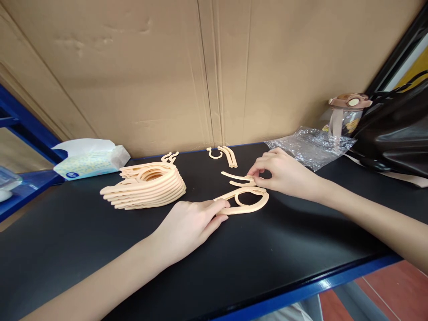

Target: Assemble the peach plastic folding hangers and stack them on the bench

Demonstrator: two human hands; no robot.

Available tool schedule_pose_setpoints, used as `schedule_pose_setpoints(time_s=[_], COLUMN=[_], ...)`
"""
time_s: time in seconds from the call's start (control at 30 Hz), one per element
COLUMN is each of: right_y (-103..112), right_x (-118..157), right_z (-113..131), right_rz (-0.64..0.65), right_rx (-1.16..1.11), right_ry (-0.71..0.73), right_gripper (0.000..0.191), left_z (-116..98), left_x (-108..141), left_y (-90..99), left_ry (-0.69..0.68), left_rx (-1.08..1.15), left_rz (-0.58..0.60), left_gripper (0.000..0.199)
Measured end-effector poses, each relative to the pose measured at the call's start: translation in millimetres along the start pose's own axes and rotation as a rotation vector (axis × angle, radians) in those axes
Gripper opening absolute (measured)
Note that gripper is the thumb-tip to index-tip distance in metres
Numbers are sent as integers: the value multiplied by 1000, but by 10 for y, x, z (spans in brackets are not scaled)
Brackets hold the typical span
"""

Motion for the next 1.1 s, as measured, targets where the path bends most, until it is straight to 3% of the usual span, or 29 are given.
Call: schedule_pose_setpoints(time_s=[0.1,0.3,0.47,0.6,0.7,0.93,1.1], right_y=[9,-43,-64,-109,-159,-215,-268], right_x=[49,177,268,287,286,338,346], right_z=[139,375,489,514,515,562,526], right_rz=[-5,67,119,176,182,277,365], right_rx=[-2,-18,-157,-384,-525,-719,-856], right_ry=[85,289,372,315,239,132,5], right_gripper=[16,29,25,19,19,10,23], left_z=[-63,-221,-250,-248,-268,-261,-209], left_x=[9,46,18,-5,-2,-2,24], left_y=[37,213,239,206,203,185,162], left_ry=[-106,-277,-283,-301,-334,-315,-257], left_rx=[-43,-346,-388,-332,-359,-215,-171], left_rz=[-93,-317,-303,-271,-315,-324,-345], left_gripper=[20,17,31,30,24,30,36])
Point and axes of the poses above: each hand's wrist, its own x-axis away from the middle knuckle, its own y-axis out of the back of the hand, z = x × y, the point moved 5 cm from there along -x, towards the middle knuckle, and after that the axes turned 13 degrees about -y, right-handed, at the moved point
